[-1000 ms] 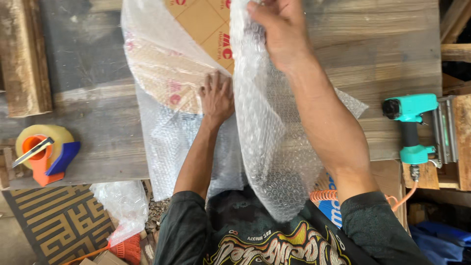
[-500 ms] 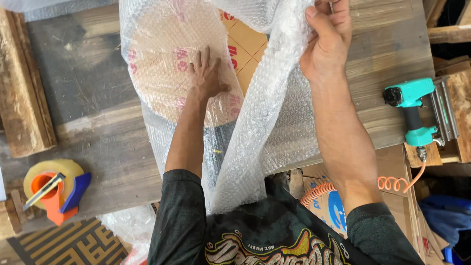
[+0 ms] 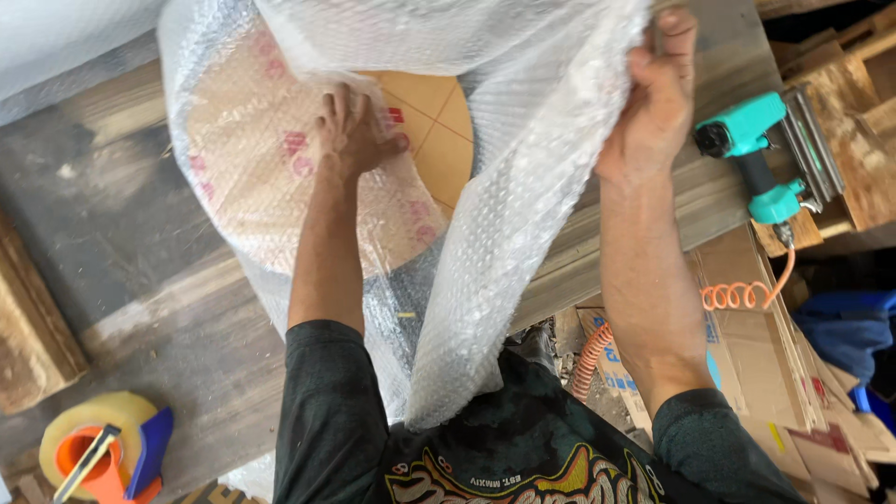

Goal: The person wraps a circular sign in bubble wrap, cutting the material with a utility knife and securing it with packing tape from a dispenser.

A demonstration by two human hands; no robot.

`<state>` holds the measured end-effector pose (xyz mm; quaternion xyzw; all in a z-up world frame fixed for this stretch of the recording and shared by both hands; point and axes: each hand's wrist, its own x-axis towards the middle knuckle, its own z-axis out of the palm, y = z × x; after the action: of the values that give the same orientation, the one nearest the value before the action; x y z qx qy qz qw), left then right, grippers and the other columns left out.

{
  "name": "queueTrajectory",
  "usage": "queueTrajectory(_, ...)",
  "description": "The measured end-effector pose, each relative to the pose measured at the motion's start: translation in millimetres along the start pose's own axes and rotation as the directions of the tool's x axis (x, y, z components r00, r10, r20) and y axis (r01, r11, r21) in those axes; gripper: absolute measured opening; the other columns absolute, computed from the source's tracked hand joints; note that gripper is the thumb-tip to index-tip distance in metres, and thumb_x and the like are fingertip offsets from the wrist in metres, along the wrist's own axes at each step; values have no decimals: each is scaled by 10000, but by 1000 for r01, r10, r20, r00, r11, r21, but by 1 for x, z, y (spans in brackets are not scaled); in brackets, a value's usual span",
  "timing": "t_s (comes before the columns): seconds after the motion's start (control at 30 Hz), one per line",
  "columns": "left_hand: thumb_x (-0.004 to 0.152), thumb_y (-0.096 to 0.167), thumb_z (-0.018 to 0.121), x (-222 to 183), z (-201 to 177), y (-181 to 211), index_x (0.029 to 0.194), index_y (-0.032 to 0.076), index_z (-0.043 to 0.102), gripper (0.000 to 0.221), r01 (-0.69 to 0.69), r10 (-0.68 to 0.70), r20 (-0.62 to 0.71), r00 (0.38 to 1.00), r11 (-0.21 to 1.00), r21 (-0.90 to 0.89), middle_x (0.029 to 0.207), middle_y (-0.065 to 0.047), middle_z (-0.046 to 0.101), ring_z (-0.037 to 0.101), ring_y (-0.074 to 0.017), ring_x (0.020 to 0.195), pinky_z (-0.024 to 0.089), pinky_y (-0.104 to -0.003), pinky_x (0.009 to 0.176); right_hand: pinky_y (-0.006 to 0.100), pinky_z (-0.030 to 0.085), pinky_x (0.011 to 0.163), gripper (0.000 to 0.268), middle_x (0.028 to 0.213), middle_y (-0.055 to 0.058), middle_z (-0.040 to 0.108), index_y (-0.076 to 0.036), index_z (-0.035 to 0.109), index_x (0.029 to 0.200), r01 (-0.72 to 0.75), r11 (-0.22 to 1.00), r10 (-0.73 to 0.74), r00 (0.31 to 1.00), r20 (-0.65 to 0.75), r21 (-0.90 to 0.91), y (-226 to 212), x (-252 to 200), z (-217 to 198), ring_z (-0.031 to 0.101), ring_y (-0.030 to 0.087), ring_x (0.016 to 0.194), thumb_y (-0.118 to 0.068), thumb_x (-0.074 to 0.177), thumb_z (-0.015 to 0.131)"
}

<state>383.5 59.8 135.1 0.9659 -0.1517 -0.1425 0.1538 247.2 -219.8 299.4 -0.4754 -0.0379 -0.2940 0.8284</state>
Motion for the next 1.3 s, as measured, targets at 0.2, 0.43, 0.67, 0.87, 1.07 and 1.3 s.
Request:
queueTrajectory(0.2, 653, 658, 919, 43, -5, -19, 1572, 116, 357, 1206, -57, 55, 144, 988, 998, 12, 1677, -163, -77, 188, -474, 1498, 389, -667, 1144, 323, 467, 984, 402, 1194, 76, 636, -170, 573, 1175, -120, 992, 109, 966, 236, 34, -15, -20, 17, 596, 197, 1108, -24, 821, 694)
queueTrajectory(0.43, 843, 885, 629, 83, 22, -30, 911, 23, 615, 865, -22, -8, 153, 988, 980, 197, 1244, -202, 490, 493, -334, 1142, 432, -439, 1048, 336, 624, 839, 802, 1295, 210, 597, -44, 475, 1457, -435, 736, 629, 723, 285, -519, -29, -18, 7, 661, 292, 1091, -243, 770, 837)
queueTrajectory(0.67, 747, 651, 682, 96, 42, -36, 1246, 7, 439, 851, -50, 50, -110, 993, 999, 10, 1454, -235, 288, 546, -410, 1183, 468, -461, 1018, 190, 574, 704, 316, 887, 19, 667, -64, 660, 1090, -313, 866, 411, 890, 198, -391, 12, -22, 13, 688, 83, 772, -221, 853, 797)
queueTrajectory(0.87, 690, 503, 735, 95, 29, -22, 1628, 13, 180, 1195, -12, 14, -70, 997, 1000, 17, 1662, -211, 113, 504, -435, 1352, 469, -439, 1025, 226, 561, 684, 398, 925, 23, 645, -111, 577, 1128, -164, 974, 191, 965, 179, -156, 19, 5, 45, 690, 118, 788, -288, 847, 795)
queueTrajectory(1.07, 677, 134, 854, 100, 20, -32, 1672, 113, 277, 1151, -88, 84, 71, 994, 995, 49, 1709, -174, 48, 484, -463, 1309, 573, -561, 996, 288, 583, 867, 594, 1128, 76, 674, -17, 486, 1334, -268, 936, 350, 678, 646, -226, 70, -16, 67, 686, 134, 993, -147, 851, 807)
queueTrajectory(1.3, 697, 236, 792, 70, 8, -49, 1634, 104, 321, 1057, -50, 56, 22, 998, 974, -221, 1673, -189, 118, 491, -462, 1318, 542, -562, 1026, 538, 597, 855, 698, 1241, 252, 581, -63, 357, 1523, -239, 871, 489, 356, 796, -428, 83, -57, 121, 613, 444, 1157, 28, 912, 682)
